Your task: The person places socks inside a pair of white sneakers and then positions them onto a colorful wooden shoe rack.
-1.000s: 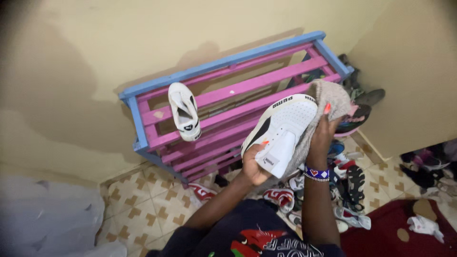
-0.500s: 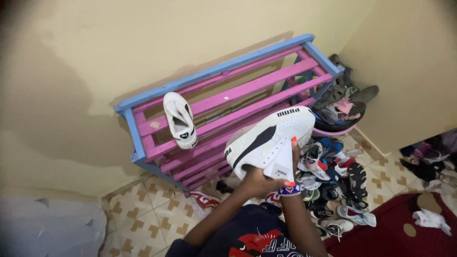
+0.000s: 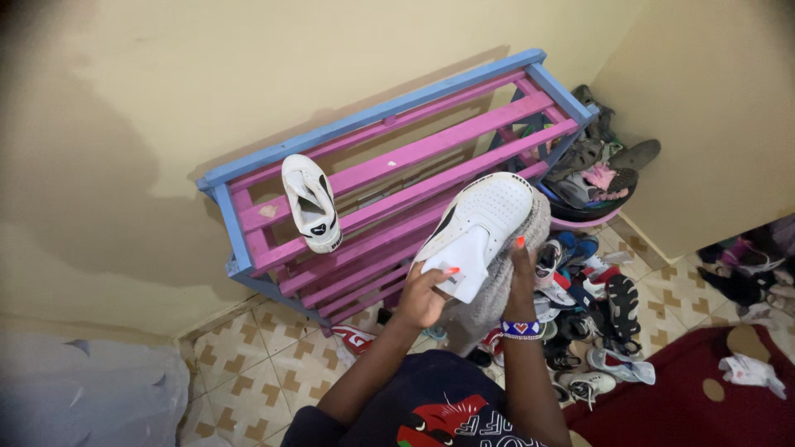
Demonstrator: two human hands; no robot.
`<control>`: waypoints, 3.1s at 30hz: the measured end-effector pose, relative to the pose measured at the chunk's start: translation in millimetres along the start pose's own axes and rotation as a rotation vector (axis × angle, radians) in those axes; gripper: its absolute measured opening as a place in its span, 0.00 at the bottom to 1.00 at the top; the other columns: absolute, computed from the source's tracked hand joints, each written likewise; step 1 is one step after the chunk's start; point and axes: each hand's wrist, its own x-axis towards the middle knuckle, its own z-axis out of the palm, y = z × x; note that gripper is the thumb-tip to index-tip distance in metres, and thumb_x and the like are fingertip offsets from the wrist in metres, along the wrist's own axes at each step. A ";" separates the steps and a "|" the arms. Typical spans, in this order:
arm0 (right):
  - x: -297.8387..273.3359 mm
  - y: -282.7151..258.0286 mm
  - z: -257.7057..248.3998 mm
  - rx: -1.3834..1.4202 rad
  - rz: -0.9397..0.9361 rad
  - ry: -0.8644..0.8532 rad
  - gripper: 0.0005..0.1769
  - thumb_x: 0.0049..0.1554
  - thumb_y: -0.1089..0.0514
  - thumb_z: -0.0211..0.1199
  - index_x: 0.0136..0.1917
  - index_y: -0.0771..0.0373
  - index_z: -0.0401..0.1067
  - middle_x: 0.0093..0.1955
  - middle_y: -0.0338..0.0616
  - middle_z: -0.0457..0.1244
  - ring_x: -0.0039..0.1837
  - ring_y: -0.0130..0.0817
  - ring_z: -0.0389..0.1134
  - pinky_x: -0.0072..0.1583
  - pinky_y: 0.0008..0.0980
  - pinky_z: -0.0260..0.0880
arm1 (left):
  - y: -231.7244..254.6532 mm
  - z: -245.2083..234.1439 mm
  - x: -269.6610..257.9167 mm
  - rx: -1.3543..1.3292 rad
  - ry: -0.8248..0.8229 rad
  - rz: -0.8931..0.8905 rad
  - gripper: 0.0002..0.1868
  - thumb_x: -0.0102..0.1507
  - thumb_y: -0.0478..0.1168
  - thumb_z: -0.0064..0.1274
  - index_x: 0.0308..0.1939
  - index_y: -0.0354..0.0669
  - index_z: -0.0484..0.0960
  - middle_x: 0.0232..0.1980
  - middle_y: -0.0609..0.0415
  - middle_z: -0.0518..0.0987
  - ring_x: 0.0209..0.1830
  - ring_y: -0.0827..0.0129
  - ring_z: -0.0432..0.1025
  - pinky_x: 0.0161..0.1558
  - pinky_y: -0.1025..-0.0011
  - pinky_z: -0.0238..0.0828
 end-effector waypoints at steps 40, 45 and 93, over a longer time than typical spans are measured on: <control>-66.4 35.1 10.9 -1.427 -0.700 0.022 0.36 0.56 0.51 0.70 0.69 0.73 0.63 0.68 0.70 0.55 0.70 0.68 0.57 0.71 0.59 0.55 | 29.7 -1.2 11.7 -0.123 -0.235 0.091 0.29 0.75 0.45 0.42 0.77 0.35 0.60 0.74 0.45 0.68 0.75 0.56 0.62 0.76 0.56 0.57; -94.0 56.4 -12.7 -1.416 -0.772 -0.109 0.33 0.51 0.55 0.70 0.67 0.71 0.68 0.68 0.70 0.57 0.70 0.70 0.58 0.70 0.62 0.58 | 54.1 10.1 10.7 -0.275 -0.284 0.113 0.30 0.75 0.47 0.41 0.78 0.36 0.56 0.76 0.46 0.66 0.77 0.57 0.61 0.76 0.54 0.56; -63.7 65.3 -34.9 -0.535 -0.459 0.323 0.41 0.62 0.59 0.65 0.80 0.70 0.48 0.78 0.56 0.55 0.77 0.46 0.58 0.76 0.46 0.57 | -14.5 22.5 24.6 0.254 0.374 -0.044 0.23 0.66 0.56 0.51 0.47 0.38 0.83 0.36 0.57 0.83 0.31 0.76 0.75 0.32 0.76 0.71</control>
